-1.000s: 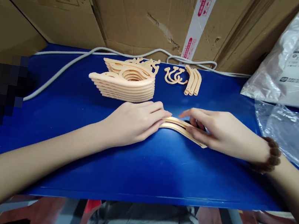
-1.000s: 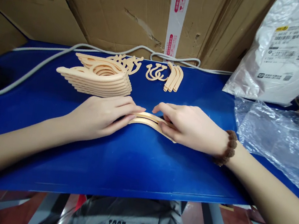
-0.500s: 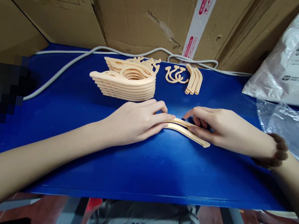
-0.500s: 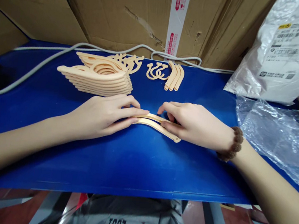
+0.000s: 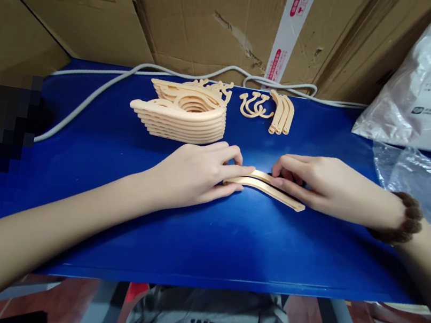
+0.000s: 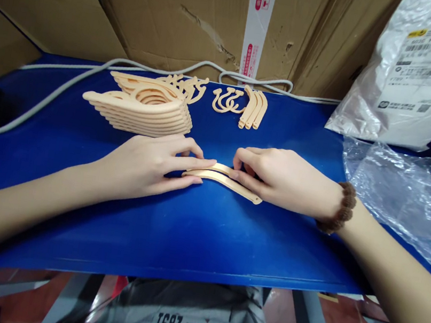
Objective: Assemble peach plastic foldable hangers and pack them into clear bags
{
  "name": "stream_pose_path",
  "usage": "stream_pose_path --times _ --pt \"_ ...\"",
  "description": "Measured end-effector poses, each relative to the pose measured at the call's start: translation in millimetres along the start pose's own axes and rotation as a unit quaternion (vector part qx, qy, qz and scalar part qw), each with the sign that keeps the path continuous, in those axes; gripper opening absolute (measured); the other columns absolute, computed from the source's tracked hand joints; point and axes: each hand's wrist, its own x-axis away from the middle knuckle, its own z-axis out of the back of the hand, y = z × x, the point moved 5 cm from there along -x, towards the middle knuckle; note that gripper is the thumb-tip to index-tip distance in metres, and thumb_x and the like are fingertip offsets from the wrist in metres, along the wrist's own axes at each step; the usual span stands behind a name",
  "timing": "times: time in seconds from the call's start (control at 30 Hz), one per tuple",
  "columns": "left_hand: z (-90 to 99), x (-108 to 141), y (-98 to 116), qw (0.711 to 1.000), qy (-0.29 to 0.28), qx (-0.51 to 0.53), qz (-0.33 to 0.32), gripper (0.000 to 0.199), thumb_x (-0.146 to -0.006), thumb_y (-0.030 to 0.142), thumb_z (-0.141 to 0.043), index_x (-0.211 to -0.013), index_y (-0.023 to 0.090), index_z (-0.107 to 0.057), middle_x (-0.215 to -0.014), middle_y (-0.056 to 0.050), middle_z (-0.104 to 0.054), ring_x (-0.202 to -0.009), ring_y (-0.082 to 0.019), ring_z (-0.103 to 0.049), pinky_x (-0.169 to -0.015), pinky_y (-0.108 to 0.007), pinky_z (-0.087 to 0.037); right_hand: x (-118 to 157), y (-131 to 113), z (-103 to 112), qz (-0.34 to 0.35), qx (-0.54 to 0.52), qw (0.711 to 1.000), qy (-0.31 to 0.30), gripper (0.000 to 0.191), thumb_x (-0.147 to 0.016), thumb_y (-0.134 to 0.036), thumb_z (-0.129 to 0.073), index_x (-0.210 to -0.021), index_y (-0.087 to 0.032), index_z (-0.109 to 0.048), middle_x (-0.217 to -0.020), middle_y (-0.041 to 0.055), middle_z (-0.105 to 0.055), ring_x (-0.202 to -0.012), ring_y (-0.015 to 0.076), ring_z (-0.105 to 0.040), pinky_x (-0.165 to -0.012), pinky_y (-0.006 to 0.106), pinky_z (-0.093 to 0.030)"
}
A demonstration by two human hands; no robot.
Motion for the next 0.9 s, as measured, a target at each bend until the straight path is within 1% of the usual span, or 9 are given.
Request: stream_pose_path --times 0.07,0.13,0.27,0.4,0.63,0.8,0.87,0.9 --pt "0.4 0.1 -0.6 1.0 0.004 0.014 0.01 0.031 -0.105 0.035 -0.053 -0.128 0.022 -0.07 -0.108 -0.004 -0.069 -0.091 -0.019 -0.065 -0.065 -0.027 -0.045 -0.1 -1.3 -0.9 -0.002 0.007 1.0 -0.001 0.039 -0.102 -0.056 -0.045 -0.093 -0.022 -0.061 -0.081 0.002 -0.066 -0.063 0.0161 -0.056 -0.06 0.029 -0.033" --pt "0.8 -0.4 -1.4 0.999 0.007 0.03 0.025 0.029 -0.104 0.033 -0.056 -0.125 0.022 -0.071 -0.103 -0.003 -0.068 -0.088 -0.018 -0.064 -0.064 -0.027 -0.043 0.0 -2.7 -2.1 -0.003 0.008 1.0 -0.003 0.039 -0.099 -0.059 -0.051 -0.092 -0.022 -0.06 -0.078 0.0009 -0.065 -0.061 0.0153 -0.054 -0.059 0.028 -0.031" --pt "0.4 -2.5 -1.6 0.996 0.005 0.078 0.046 0.026 -0.103 0.03 -0.059 -0.121 0.018 -0.073 -0.096 -0.002 -0.066 -0.081 -0.015 -0.062 -0.064 -0.025 -0.042 0.2 -3.4 -4.1 -0.008 0.004 1.0 -0.011 0.031 -0.099 -0.051 -0.052 -0.093 -0.022 -0.058 -0.076 -0.0004 -0.064 -0.06 0.0145 -0.053 -0.058 0.028 -0.031" --pt "-0.8 -3.2 -0.8 0.992 -0.004 0.109 0.068 0.024 -0.101 0.027 -0.06 -0.119 0.017 -0.073 -0.094 -0.002 -0.063 -0.078 -0.014 -0.061 -0.065 -0.025 -0.042 -0.5 -2.3 -5.0 -0.017 -0.003 1.0 -0.016 0.033 -0.099 -0.053 -0.052 -0.093 -0.022 -0.059 -0.074 -0.0008 -0.063 -0.06 0.0148 -0.052 -0.058 0.028 -0.03" --pt "-1.4 -2.4 -1.9 0.983 -0.028 0.143 0.112 0.022 -0.097 0.022 -0.06 -0.115 0.016 -0.071 -0.093 -0.001 -0.061 -0.075 -0.014 -0.06 -0.064 -0.025 -0.041 -1.5 -2.3 -5.1 -0.026 -0.006 1.0 -0.003 0.036 -0.099 -0.055 -0.051 -0.093 -0.021 -0.059 -0.078 0.0011 -0.063 -0.062 0.0151 -0.053 -0.058 0.028 -0.03" --pt "-3.2 -2.1 -6.3 0.968 -0.025 0.196 0.156 0.019 -0.093 0.021 -0.063 -0.11 0.017 -0.069 -0.101 -0.002 -0.062 -0.077 -0.014 -0.06 -0.066 -0.026 -0.043 -1.7 -2.8 -4.6 -0.009 -0.01 1.0 0.008 0.043 -0.101 -0.06 -0.047 -0.095 -0.021 -0.062 -0.079 0.0012 -0.066 -0.062 0.0151 -0.055 -0.059 0.028 -0.033" --pt "-3.9 -2.2 -7.2 0.963 -0.024 0.212 0.165 0.017 -0.093 0.021 -0.062 -0.108 0.017 -0.069 -0.102 -0.001 -0.062 -0.076 -0.013 -0.059 -0.066 -0.026 -0.043 -3.0 -2.3 -0.1 -0.007 -0.002 1.0 0.029 0.045 -0.102 -0.061 -0.043 -0.099 -0.021 -0.063 -0.078 0.0012 -0.067 -0.064 0.0157 -0.058 -0.061 0.028 -0.035" --pt "-4.2 -2.3 -7.4 0.961 -0.027 0.215 0.169 0.018 -0.092 0.021 -0.062 -0.108 0.017 -0.069 -0.102 -0.001 -0.062 -0.075 -0.013 -0.058 -0.066 -0.027 -0.043 -4.5 -1.6 4.2 -0.009 0.009 0.999 0.051 0.045 -0.103 -0.06 -0.042 -0.103 -0.02 -0.064 -0.078 0.0016 -0.067 -0.065 0.0163 -0.059 -0.062 0.028 -0.036"
